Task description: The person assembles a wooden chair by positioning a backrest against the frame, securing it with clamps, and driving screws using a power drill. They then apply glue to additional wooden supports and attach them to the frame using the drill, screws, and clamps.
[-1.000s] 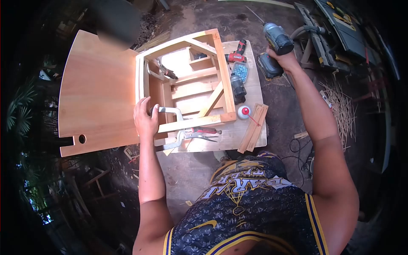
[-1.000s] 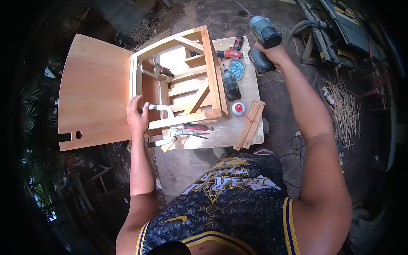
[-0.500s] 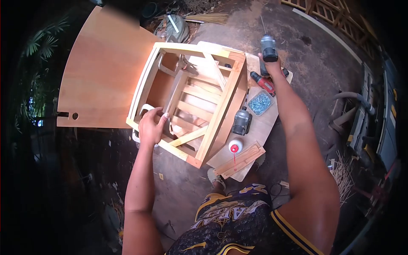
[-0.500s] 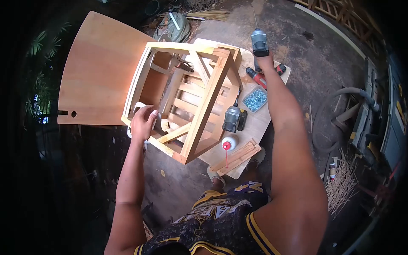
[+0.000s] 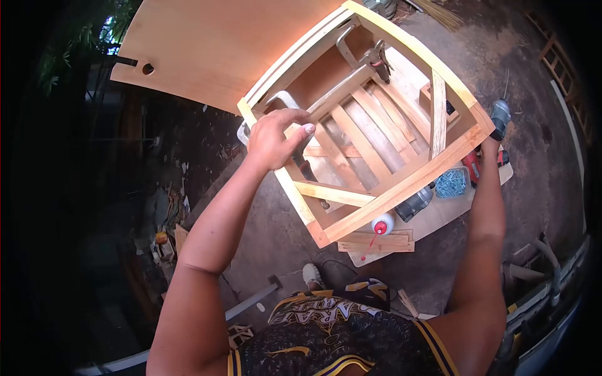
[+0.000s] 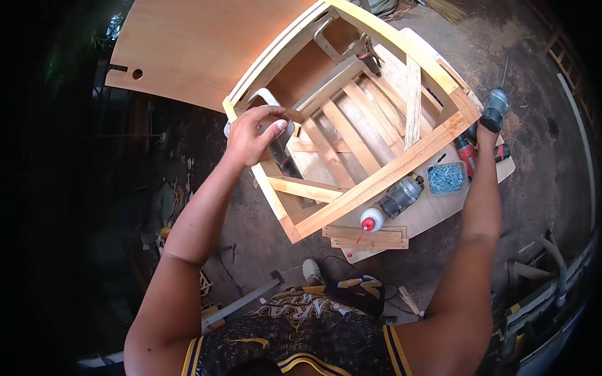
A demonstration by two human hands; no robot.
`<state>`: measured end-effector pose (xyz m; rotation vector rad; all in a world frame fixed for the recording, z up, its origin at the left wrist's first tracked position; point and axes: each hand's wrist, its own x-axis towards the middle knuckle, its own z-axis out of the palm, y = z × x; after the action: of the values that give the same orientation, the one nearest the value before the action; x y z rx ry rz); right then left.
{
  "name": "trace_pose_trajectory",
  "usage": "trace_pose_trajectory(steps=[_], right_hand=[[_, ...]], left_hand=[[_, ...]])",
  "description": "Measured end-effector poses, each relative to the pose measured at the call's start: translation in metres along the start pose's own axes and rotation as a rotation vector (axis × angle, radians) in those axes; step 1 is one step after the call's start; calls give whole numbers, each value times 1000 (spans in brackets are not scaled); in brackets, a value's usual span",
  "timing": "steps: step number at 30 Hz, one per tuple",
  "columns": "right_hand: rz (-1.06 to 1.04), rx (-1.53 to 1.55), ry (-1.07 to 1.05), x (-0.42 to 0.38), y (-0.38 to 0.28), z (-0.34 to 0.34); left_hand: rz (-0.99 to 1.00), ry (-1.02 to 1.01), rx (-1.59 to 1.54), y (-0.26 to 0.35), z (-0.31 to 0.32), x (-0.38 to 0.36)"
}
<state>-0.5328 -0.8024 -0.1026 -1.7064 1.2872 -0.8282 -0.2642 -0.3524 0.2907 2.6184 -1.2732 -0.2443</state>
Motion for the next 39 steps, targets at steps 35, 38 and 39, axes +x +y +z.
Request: trace_pose_trajectory(steps=[35, 38, 39], right_hand=[[-61, -174, -681, -456, -339, 115], [-72, 3, -816, -444, -329, 106], [-70, -10, -814, -441, -326, 109]], left_hand=[[-346, 119, -1235, -78, 187, -127], [-291, 204, -1280, -76, 189, -126], [-281, 242, -1305, -74, 189, -127]])
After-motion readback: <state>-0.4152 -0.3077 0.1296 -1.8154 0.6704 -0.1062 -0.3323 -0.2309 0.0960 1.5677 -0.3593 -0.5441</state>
